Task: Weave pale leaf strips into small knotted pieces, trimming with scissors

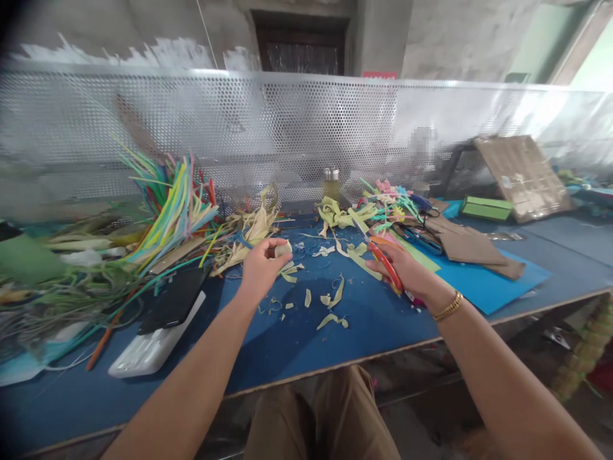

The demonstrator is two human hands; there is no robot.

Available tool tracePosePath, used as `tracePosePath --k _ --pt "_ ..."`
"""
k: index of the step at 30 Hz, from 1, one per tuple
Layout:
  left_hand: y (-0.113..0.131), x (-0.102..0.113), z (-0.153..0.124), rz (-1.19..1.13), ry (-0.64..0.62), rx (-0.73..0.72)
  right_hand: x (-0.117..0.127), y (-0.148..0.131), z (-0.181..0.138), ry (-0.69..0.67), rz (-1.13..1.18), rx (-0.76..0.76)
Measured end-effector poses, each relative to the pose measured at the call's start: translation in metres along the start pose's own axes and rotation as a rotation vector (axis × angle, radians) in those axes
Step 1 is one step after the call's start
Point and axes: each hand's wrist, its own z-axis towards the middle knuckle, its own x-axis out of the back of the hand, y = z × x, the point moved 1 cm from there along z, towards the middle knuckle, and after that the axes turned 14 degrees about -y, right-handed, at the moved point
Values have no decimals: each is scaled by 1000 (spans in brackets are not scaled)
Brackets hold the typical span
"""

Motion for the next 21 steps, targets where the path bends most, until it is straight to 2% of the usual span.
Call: tracePosePath --k 2,4,5,9,12,21 --pt "1 -1 0 -35 -6 -12 -20 -1 -10 -121 203 33" --pt "1 -2 0 -70 -14 -22 -41 -6 -16 -124 216 107" --pt "1 -3 0 -87 -17 -26 -52 -10 -18 -103 144 149" --pt "5 -4 -1 -174 -5 -40 -82 -31 -15 150 -256 216" --pt "9 -4 -3 -202 27 -49 -95 -43 -8 210 -352 200" --pt "14 -8 -7 -187 -2 -110 -114 -53 2 209 -321 172"
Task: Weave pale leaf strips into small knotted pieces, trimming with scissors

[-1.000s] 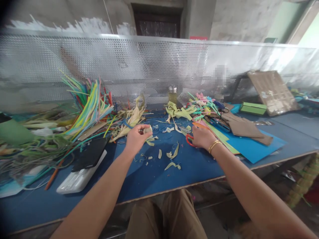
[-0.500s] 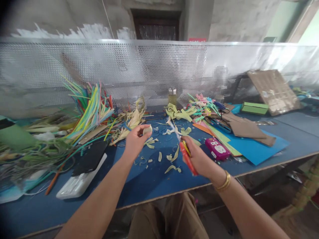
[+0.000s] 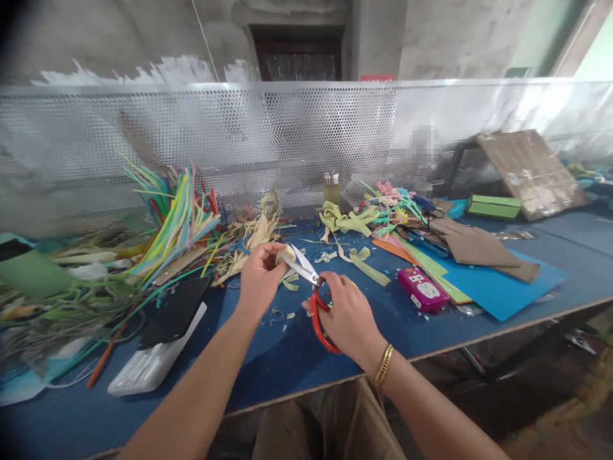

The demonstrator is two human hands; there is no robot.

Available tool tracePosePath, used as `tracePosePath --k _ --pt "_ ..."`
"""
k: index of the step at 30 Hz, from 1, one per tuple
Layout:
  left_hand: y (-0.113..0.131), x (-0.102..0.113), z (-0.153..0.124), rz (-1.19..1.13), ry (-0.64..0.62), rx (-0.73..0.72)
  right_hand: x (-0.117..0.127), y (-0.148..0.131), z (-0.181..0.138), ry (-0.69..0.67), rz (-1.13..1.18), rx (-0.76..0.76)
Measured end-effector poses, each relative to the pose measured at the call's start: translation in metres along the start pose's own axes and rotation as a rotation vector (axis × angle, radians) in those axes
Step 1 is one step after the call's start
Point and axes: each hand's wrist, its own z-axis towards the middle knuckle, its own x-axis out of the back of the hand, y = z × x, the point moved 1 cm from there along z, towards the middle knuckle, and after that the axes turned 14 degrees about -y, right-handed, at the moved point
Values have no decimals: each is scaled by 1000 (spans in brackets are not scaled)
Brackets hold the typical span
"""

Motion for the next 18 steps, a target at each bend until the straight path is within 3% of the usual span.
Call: tracePosePath --k 18 --pt "-2 -4 0 -169 -108 78 2 4 1 8 53 24"
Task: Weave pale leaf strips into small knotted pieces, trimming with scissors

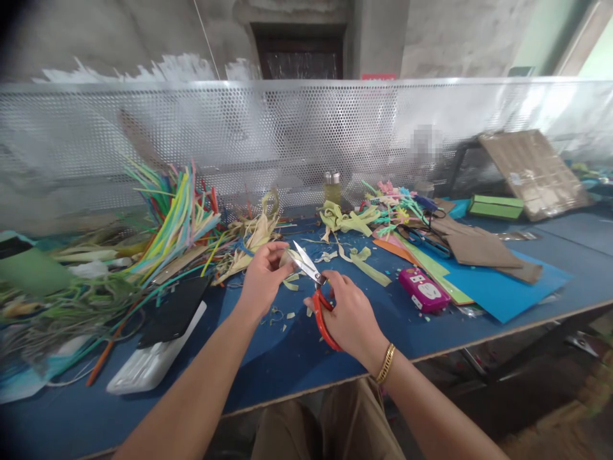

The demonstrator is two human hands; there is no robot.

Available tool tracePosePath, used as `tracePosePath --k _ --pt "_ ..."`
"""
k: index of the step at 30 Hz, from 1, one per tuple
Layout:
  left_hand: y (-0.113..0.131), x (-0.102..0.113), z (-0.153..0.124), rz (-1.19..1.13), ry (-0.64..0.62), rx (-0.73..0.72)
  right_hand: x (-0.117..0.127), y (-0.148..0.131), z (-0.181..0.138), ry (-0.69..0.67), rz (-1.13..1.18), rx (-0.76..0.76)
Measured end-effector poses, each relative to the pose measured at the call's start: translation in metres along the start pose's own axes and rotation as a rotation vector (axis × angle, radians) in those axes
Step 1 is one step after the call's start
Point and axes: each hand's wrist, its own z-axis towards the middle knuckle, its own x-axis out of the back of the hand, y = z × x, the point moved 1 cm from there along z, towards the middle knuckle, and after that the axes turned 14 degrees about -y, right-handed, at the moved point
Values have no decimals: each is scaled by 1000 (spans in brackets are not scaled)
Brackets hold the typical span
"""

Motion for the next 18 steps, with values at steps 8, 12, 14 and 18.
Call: tracePosePath --k 8,12,14,18 --pt "7 2 -1 -25 -34 80 5 2 2 -12 -15 -3" --pt "7 3 -2 -83 -69 113 7 2 1 -37 -18 -11" --pt "7 5 -2 -90 -86 135 8 2 0 -47 -19 -7" --pt "10 9 -2 -80 -110 165 9 5 -1 -69 -24 7"
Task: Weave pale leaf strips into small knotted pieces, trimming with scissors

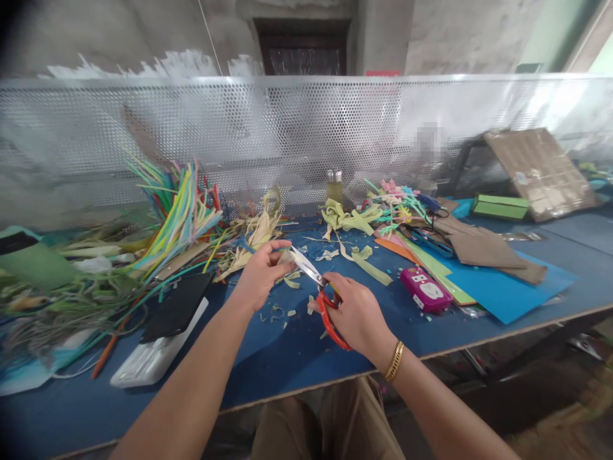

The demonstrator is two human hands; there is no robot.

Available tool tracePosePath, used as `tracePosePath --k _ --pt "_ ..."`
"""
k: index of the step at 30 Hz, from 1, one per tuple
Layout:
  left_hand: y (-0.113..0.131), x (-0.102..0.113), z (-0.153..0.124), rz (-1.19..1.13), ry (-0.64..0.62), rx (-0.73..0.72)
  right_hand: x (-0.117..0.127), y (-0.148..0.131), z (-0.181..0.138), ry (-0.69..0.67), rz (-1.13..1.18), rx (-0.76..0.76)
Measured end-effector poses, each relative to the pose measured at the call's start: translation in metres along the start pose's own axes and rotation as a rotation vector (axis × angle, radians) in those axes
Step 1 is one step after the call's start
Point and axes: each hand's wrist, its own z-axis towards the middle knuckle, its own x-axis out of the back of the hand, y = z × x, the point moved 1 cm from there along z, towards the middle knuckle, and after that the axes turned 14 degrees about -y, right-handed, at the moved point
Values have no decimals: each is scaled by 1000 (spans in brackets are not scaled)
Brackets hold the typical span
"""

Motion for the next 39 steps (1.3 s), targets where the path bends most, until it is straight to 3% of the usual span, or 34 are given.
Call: tracePosePath --k 17,39 --pt "6 6 -3 42 -94 81 -2 10 -6 -61 160 -51" --pt "7 5 -4 118 -156 87 0 9 -10 -69 109 -87"
